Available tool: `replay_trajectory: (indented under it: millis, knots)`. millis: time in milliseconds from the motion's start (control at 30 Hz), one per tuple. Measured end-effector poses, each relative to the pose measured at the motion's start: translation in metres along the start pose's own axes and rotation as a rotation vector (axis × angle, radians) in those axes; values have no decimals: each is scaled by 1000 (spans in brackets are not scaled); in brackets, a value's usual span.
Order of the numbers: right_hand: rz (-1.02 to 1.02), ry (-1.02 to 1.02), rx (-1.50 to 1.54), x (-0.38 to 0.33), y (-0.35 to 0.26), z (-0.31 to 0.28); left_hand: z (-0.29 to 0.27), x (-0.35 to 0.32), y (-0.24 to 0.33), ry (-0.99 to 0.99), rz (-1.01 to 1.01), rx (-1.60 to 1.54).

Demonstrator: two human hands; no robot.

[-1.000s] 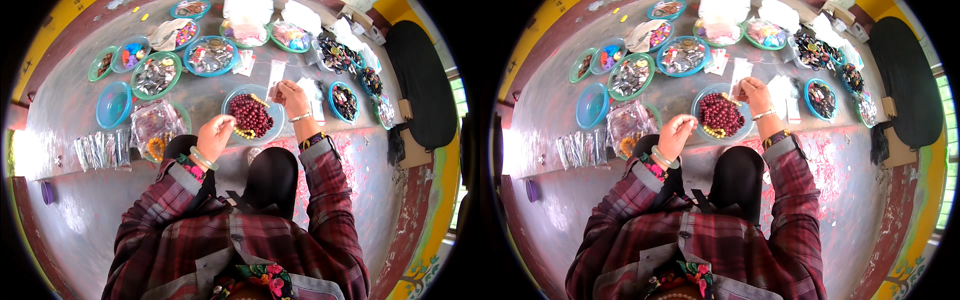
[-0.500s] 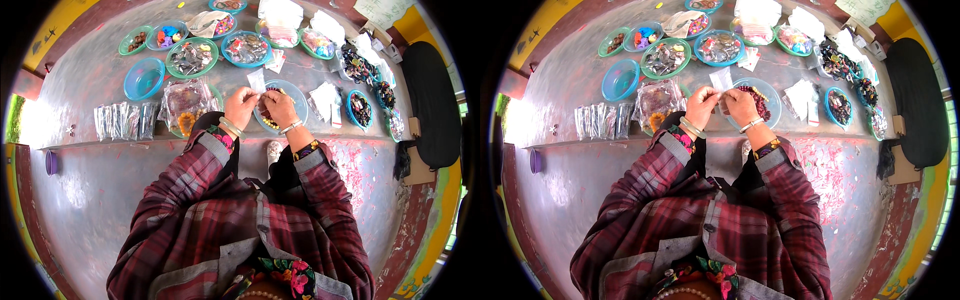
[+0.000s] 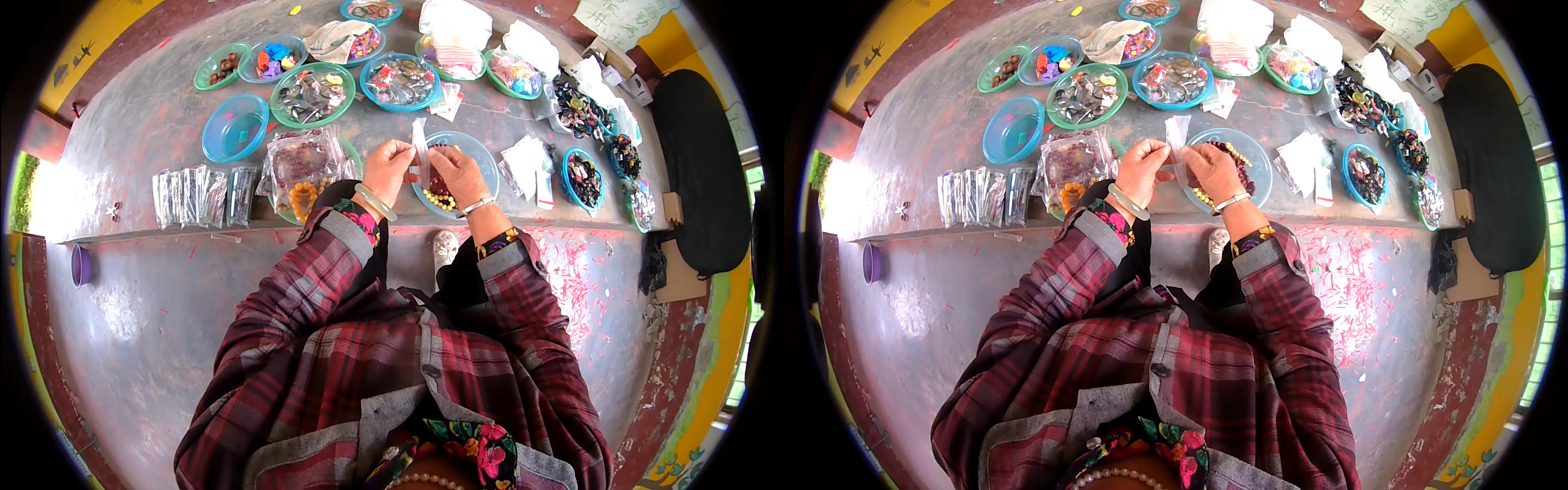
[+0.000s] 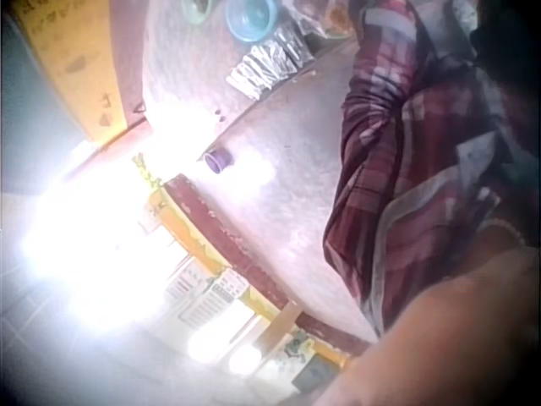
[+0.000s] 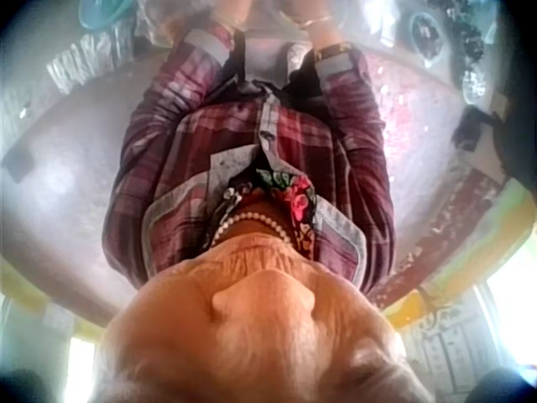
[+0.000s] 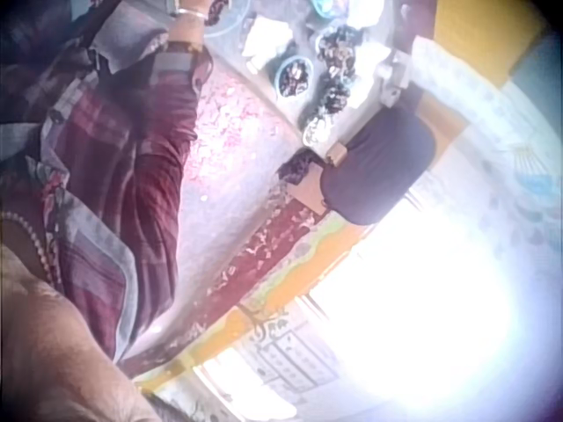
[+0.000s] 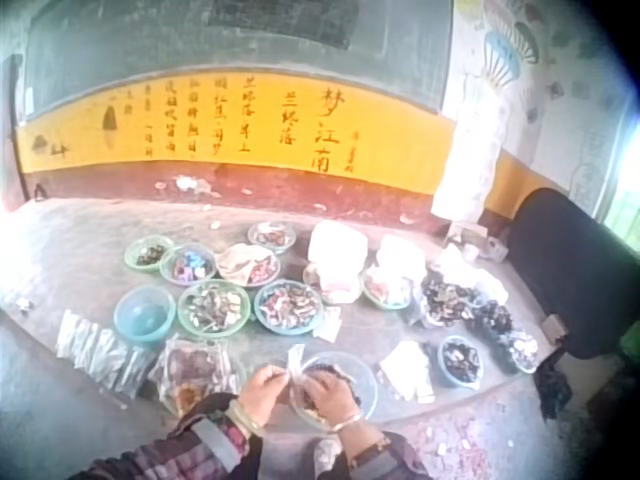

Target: The person sits on the floor and repeatedly picks up beaded bracelets from a blue bowl, places them into small clear plastic bags, and sets the packaged items aside. The process involves handling the beads and bags by hand without tools.

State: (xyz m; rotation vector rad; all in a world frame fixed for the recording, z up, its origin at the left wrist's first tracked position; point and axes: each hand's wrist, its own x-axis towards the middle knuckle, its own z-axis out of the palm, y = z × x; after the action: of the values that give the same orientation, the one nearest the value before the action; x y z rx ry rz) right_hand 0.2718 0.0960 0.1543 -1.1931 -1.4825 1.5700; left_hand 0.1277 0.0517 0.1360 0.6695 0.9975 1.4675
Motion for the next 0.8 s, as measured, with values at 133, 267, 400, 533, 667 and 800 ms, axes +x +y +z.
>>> replay_trajectory:
  millis: [133, 267, 400, 533, 667, 800]
  knots:
    - [-252, 20, -514, 5, 12, -1, 3, 1, -1, 40, 64, 249]
    - [-220, -22, -709, 2, 0, -4, -4, 5, -6, 16, 104, 357]
    - [-202, -68, -596, 2, 6, -8, -3, 5, -7, 23, 98, 375]
    - [-249, -43, -561, 0, 0, -7, 2, 1, -1, 39, 103, 420]
    - [-403, 115, -540, -6, -9, -4, 3, -1, 1, 20, 87, 406]
    - [-397, 75, -515, -5, -6, -6, 0, 2, -3, -57, 88, 342]
